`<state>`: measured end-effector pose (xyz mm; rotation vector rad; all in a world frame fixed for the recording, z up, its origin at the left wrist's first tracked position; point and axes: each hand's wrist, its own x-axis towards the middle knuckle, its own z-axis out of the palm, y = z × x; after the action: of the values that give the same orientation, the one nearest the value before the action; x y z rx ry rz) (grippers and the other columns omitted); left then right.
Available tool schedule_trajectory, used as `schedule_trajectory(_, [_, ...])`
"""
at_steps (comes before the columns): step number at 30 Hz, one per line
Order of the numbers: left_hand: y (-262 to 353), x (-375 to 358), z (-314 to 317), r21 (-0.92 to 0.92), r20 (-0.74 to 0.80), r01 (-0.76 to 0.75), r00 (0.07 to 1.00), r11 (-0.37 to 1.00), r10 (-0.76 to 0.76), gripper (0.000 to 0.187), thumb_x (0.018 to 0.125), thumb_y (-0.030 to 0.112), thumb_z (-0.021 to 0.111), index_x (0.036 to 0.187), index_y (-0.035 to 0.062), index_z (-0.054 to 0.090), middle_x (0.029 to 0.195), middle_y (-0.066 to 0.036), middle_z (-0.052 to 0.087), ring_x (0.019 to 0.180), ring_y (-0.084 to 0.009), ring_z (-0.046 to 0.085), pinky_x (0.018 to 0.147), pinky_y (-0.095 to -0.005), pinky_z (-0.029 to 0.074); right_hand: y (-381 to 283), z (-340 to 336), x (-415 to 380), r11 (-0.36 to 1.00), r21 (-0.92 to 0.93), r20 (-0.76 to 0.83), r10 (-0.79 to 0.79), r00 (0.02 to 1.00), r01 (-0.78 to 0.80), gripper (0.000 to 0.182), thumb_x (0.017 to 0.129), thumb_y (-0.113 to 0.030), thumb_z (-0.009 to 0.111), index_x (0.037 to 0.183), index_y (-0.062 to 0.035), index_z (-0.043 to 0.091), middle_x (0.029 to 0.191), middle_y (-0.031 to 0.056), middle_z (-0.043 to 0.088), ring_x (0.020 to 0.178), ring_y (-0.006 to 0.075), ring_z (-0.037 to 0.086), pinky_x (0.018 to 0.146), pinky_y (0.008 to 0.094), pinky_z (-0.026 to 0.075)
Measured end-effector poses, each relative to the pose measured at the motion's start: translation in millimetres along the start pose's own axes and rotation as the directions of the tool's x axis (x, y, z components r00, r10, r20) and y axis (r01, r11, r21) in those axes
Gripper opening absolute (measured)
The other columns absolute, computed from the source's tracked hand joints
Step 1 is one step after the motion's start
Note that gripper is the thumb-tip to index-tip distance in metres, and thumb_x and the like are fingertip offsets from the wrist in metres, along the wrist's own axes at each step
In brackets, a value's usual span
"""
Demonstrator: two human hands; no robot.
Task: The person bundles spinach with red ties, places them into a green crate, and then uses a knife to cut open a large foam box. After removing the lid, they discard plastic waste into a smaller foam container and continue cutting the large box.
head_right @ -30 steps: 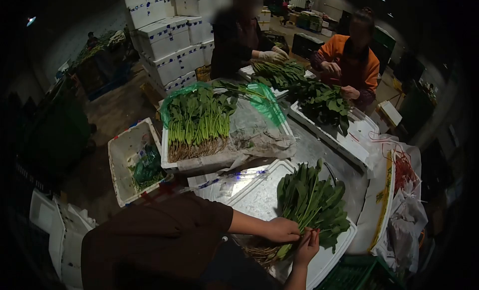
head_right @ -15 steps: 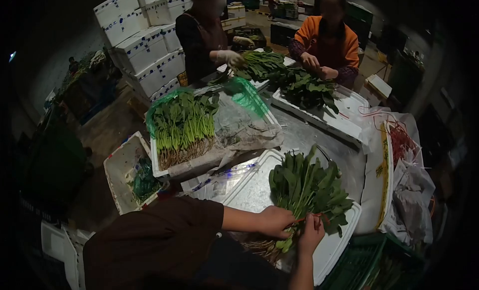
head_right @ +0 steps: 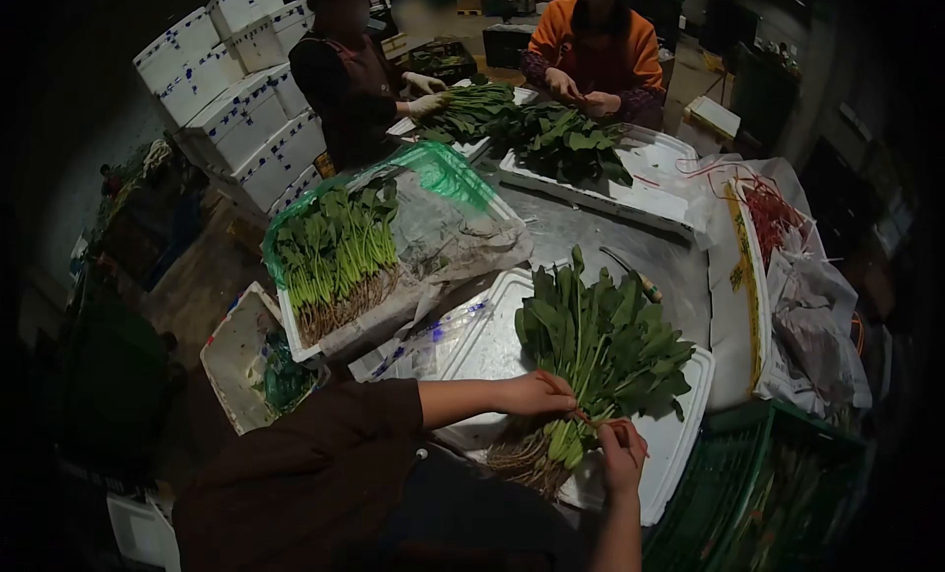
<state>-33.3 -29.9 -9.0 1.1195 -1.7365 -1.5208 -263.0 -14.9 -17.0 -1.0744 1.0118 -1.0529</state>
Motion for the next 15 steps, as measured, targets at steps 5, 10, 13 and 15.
schedule_trajectory(5, [3.1,0.8,-3.3,-0.125,0.005,0.199,0.98,0.972,-0.2,0.019,0.077,0.018,0.066,0.085,0.0006,0.068,0.075,-0.003,0.065,0.069,-0.0099,0.057,0.064,-0.0272,0.046,-20.3,3.2,-14.7,0.706,-0.522,0.423,-0.273,0.864,0.479,0.007,0.078,-0.004,0.064,0.084,-0.0028,0.067,0.071,0.0054,0.056,0.071,0.019,0.054,0.063,0.0307,0.041])
schedule_trajectory(10, [8.5,-0.6,-3.4,0.293,-0.051,-0.078,0.994,0.953,0.097,0.014,0.075,0.015,0.065,0.081,0.0026,0.067,0.072,-0.004,0.062,0.068,-0.0185,0.059,0.061,-0.033,0.047,-46.3,-1.1,-8.1,0.813,-0.459,0.528,-0.075,0.846,0.359,0.031,0.075,-0.002,0.065,0.105,-0.0042,0.061,0.083,0.006,0.06,0.079,0.019,0.057,0.071,0.0321,0.046])
schedule_trajectory(13, [22.8,-0.9,5.6,0.758,-0.019,-0.254,0.913,0.602,0.409,0.013,0.069,0.014,0.063,0.078,0.0058,0.063,0.07,-0.004,0.054,0.067,-0.0265,0.057,0.055,-0.0383,0.046,-45.0,-7.8,8.8,0.986,0.022,0.393,0.145,0.908,-0.167,0.038,0.079,0.001,0.06,0.116,-0.0006,0.051,0.092,0.0075,0.058,0.085,0.0182,0.056,0.075,0.0335,0.048])
schedule_trajectory(15, [22.1,0.8,7.1,0.85,0.191,-0.465,0.709,0.246,0.679,0.014,0.065,0.014,0.06,0.078,0.0086,0.059,0.071,-0.004,0.051,0.063,-0.0215,0.055,0.051,-0.0335,0.044,-33.2,-1.0,26.1,0.985,-0.087,0.297,0.169,0.94,-0.15,0.024,0.081,0.0,0.057,0.105,-0.0003,0.057,0.094,0.0088,0.058,0.088,0.0206,0.056,0.077,0.034,0.047])
